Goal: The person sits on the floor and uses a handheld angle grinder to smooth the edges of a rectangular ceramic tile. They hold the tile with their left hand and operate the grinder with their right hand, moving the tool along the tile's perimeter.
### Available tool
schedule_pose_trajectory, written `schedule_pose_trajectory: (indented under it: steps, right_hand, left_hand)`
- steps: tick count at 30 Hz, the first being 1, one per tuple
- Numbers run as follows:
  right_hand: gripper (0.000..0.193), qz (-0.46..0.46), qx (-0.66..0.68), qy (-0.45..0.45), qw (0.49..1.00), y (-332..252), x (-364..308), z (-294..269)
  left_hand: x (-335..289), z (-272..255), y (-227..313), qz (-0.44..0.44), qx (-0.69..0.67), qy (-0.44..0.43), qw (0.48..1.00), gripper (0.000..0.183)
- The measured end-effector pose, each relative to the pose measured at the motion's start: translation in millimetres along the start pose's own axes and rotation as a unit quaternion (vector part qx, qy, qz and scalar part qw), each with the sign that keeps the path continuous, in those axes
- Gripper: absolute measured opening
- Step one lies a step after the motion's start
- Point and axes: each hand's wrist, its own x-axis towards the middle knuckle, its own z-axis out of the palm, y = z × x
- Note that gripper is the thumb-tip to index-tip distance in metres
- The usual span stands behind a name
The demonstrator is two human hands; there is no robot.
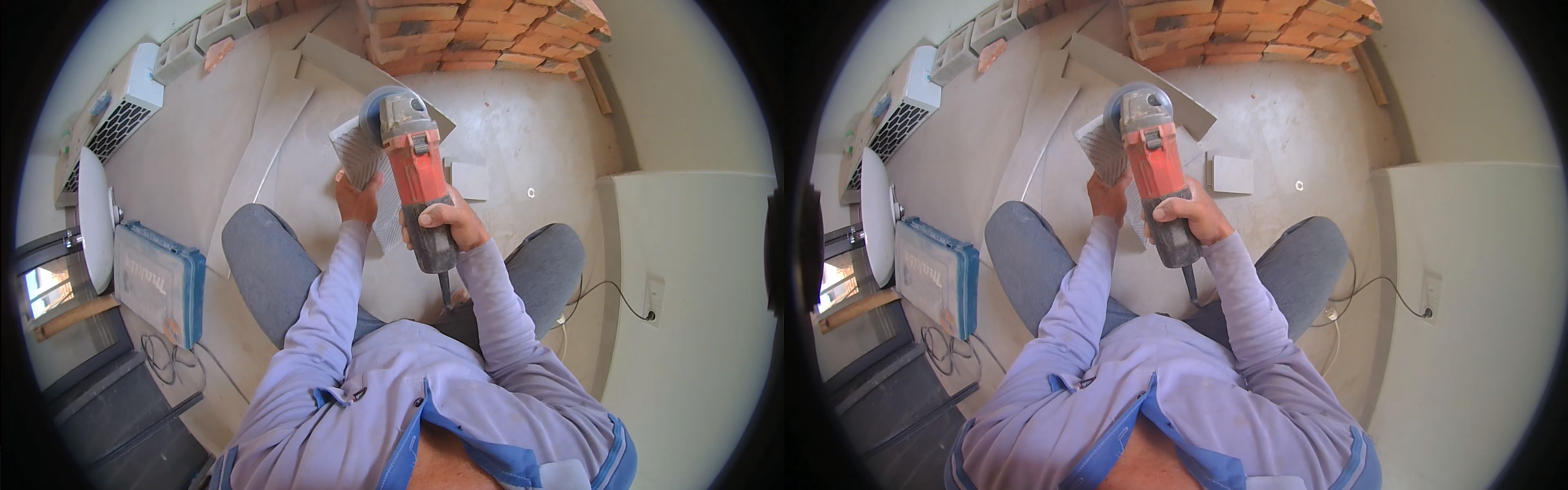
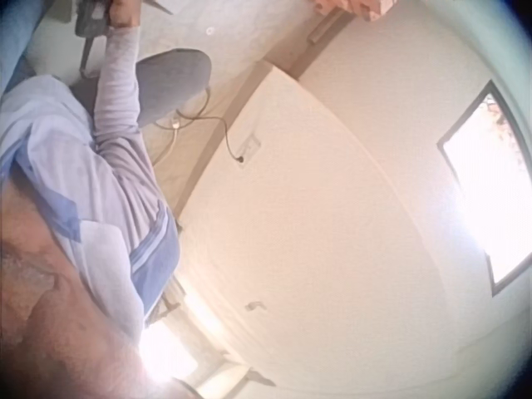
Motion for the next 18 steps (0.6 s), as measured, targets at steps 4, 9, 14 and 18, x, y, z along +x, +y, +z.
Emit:
schedule_pose_trajectory:
  steps: [4, 9, 14, 18]
  right_hand:
    - [0.056, 0.002, -0.01, -0.024, 1.0, 2, 0, 3]
    - [0.056, 0.001, 0.01, -0.011, 1.0, 5, 3, -10]
    - [0.051, -0.002, 0.042, 0.04, 0.998, 3, 0, -25]
    - [0.046, -0.034, 0.057, 0.114, 0.991, -3, -18, -45]
  left_hand:
    - [2, -4, -9, 0.042, 0.011, -0.013, 0.999, 0.031]
    - [-1, -2, 0, 0.016, -0.021, -0.001, 1.0, 0.037]
    - [-8, -7, 6, 0.04, 0.061, 0.006, 0.997, 0.033]
    - [-40, -5, 14, 0.041, 0.121, -0.062, 0.99, 0.036]
